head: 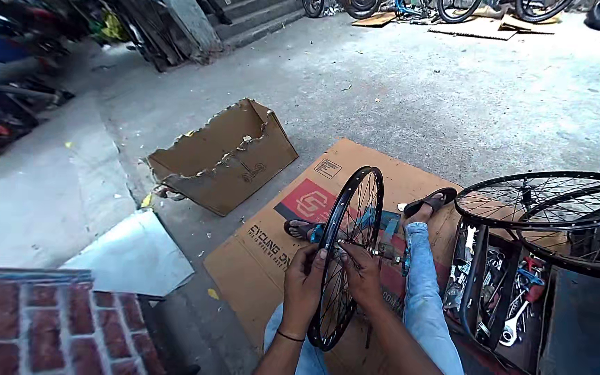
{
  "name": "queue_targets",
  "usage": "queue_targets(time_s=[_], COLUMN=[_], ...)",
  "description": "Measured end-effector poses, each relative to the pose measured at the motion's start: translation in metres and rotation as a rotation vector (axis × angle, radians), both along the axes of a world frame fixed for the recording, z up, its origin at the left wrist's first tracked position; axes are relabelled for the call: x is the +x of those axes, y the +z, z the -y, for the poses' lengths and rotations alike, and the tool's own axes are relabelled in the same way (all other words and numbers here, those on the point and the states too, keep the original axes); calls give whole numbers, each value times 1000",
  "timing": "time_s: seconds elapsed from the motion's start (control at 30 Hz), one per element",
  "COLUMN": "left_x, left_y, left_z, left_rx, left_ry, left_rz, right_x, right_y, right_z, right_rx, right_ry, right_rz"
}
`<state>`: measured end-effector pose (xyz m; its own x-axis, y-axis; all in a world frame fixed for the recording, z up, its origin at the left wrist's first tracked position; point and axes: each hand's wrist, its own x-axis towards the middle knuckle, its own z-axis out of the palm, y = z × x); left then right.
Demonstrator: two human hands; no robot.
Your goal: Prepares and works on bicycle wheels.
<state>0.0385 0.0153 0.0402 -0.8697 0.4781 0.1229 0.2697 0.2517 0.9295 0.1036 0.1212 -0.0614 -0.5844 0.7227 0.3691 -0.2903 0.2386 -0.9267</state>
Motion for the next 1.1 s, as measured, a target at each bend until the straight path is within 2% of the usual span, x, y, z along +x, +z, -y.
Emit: queue_targets(time_s=[0.17, 0.27, 0.37, 0.5, 0.57, 0.73, 0.83, 0.9, 0.97, 1.1], left_x=[-9, -13, -12, -17, -18, -9, -9, -9, -7, -3], left_y=[3, 11, 10, 11, 12, 13, 16, 17, 20, 17], left_z=[-1, -5, -11, -14, -14, -22, -23, -21, -15, -6], left_rx=[38, 36, 115, 162, 175, 146, 114, 101, 91, 164], left_ry=[18, 24, 54, 46, 41, 93, 141, 161, 159, 116], left_rz=[165, 249, 199, 155, 160, 138, 130, 107, 76, 20], right_x=[0, -4, -13, -16, -15, -27, -36, -42, -39, -10], right_y=[3, 16, 33, 35, 34, 47, 58, 60, 57, 45], right_z=[-14, -18, -19, -13, -8, 0, 2, 7, 10, -15], right_rx=[69, 109, 69, 18, 46, 256, 419, 394, 262, 0], right_ry=[216, 258, 301, 280, 203, -262, -431, -454, -306, 371], right_rz=[11, -54, -162, -223, -218, -89, -45, -56, -89, -166])
